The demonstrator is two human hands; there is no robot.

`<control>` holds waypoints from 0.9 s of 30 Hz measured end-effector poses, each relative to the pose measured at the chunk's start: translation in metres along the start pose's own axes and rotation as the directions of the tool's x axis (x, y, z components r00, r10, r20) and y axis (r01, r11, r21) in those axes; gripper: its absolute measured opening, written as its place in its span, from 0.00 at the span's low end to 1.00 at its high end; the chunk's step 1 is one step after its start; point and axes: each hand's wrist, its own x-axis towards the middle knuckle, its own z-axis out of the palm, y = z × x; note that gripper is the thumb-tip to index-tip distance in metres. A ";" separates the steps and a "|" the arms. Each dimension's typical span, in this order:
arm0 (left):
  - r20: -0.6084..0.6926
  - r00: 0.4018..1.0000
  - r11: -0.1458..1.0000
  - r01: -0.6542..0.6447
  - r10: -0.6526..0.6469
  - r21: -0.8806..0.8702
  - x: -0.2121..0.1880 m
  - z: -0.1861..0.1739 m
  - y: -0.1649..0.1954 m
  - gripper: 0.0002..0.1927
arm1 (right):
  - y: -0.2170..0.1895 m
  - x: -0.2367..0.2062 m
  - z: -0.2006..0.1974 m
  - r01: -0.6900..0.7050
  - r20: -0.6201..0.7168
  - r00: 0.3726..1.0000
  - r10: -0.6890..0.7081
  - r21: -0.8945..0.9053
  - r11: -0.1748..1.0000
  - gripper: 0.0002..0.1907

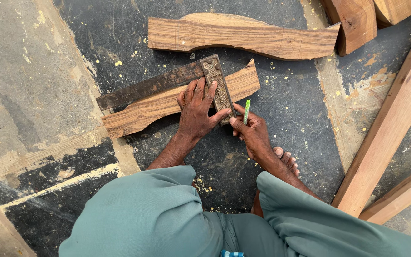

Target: The person sits on the floor marking curved wooden furniture parts with a pencil. They measure pieces with a tape measure, position a try square against the wood, and scribe straight guide lines across several boards, repositioning the square and pencil marks on different pieces.

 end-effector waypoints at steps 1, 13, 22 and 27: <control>-0.003 1.000 1.000 -0.002 0.002 0.001 0.000 0.001 0.000 0.46 | 0.000 0.000 -0.001 0.003 0.001 1.000 -0.003 -0.002 1.000 0.28; -0.014 1.000 1.000 -0.007 0.007 -0.002 0.001 0.002 0.001 0.46 | 0.000 0.004 -0.006 -0.010 0.030 0.999 0.011 -0.005 1.000 0.29; -0.008 1.000 1.000 -0.006 0.006 -0.005 0.002 0.002 0.001 0.45 | -0.004 0.005 -0.007 -0.024 0.046 0.999 0.026 -0.045 0.999 0.28; -0.010 1.000 1.000 -0.006 0.006 -0.009 0.001 0.002 0.001 0.45 | -0.004 0.005 -0.009 -0.015 0.056 0.998 0.018 -0.062 0.998 0.29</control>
